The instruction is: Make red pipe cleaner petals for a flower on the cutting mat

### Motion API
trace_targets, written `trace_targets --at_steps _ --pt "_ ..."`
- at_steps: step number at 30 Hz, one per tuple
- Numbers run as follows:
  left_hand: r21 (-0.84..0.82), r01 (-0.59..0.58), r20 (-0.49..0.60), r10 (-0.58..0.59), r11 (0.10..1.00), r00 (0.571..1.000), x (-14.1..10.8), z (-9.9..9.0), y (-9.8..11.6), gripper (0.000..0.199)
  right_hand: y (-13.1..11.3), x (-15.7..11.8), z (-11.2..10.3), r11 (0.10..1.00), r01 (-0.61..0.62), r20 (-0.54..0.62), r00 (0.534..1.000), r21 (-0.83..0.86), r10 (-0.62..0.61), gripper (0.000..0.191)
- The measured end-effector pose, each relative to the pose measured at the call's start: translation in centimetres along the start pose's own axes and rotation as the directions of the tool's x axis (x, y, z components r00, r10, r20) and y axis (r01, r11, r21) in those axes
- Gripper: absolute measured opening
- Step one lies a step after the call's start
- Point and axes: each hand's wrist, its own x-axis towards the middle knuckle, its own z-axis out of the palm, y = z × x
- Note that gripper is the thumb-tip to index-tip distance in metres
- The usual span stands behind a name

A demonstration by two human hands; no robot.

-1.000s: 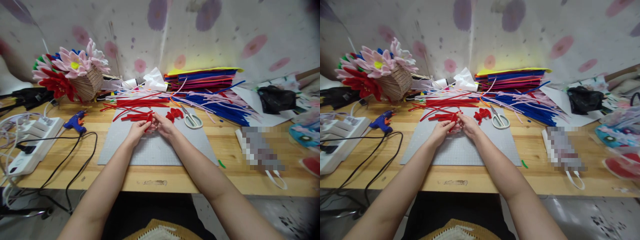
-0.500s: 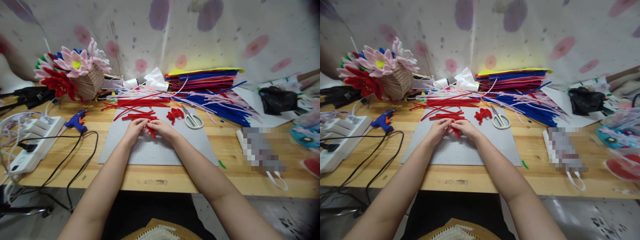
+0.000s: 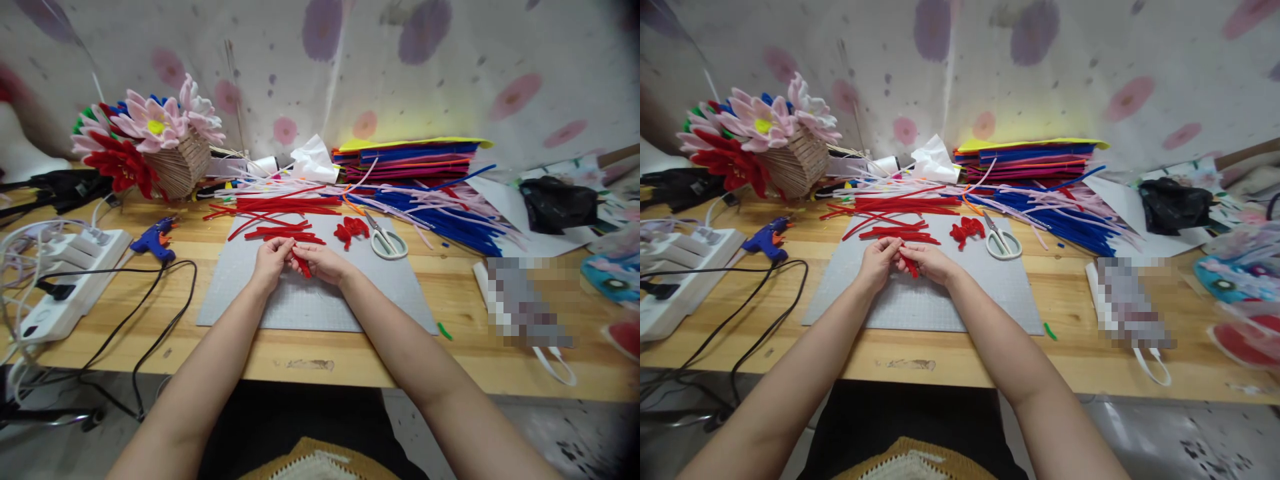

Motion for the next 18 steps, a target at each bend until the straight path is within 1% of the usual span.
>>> trace_targets --at_steps 2,4,5,7,9,11,12,14,16,18 --pt "0.094 -0.042 -0.005 0.043 0.995 0.999 0.2 -0.4 0.1 0.03 0.1 0.0 0.1 0.999 0.02 -0.041 0.999 -0.033 -0.021 0.023" --pt "0.196 -0.072 0.044 0.065 0.978 0.997 0.3 -0.9 0.5 0.03 0.1 0.0 0.0 0.995 0.049 -0.062 0.997 -0.087 -0.055 0.023" --pt "0.222 -0.065 0.072 0.05 0.973 0.996 0.3 -1.2 0.8 0.03 0.1 0.0 -0.1 0.991 0.059 -0.056 0.996 -0.118 -0.066 0.022" --pt "0.208 0.031 0.172 -0.067 0.978 0.983 0.1 -1.7 1.4 0.031 0.1 -0.1 -0.3 0.985 0.059 -0.025 0.998 -0.165 -0.064 0.022" --pt "0.157 0.146 0.274 -0.185 0.977 0.944 -0.3 -2.1 1.9 0.031 0.0 -0.2 -0.6 0.981 0.045 0.016 0.999 -0.187 -0.043 0.022" --pt "0.123 0.239 0.35 -0.267 0.963 0.898 -0.6 -2.1 2.2 0.03 -0.1 -0.4 -0.7 0.981 0.03 0.045 0.999 -0.189 -0.022 0.022" --pt "0.116 0.272 0.374 -0.295 0.955 0.879 -0.7 -2.1 2.4 0.03 -0.2 -0.5 -0.8 0.982 0.021 0.057 0.998 -0.189 -0.01 0.022" --pt "0.106 0.309 0.404 -0.324 0.945 0.855 -0.7 -2.1 2.6 0.03 -0.3 -0.5 -0.8 0.984 -0.003 0.07 0.997 -0.179 0.016 0.023" --pt "0.087 0.32 0.42 -0.326 0.943 0.847 -0.7 -2.0 2.6 0.029 -0.4 -0.6 -0.8 0.988 -0.023 0.072 0.997 -0.155 0.034 0.026" --pt "0.042 0.331 0.423 -0.317 0.943 0.849 -0.7 -2.0 2.4 0.027 -0.3 -0.5 -0.8 0.991 -0.026 0.066 0.997 -0.13 0.035 0.029"
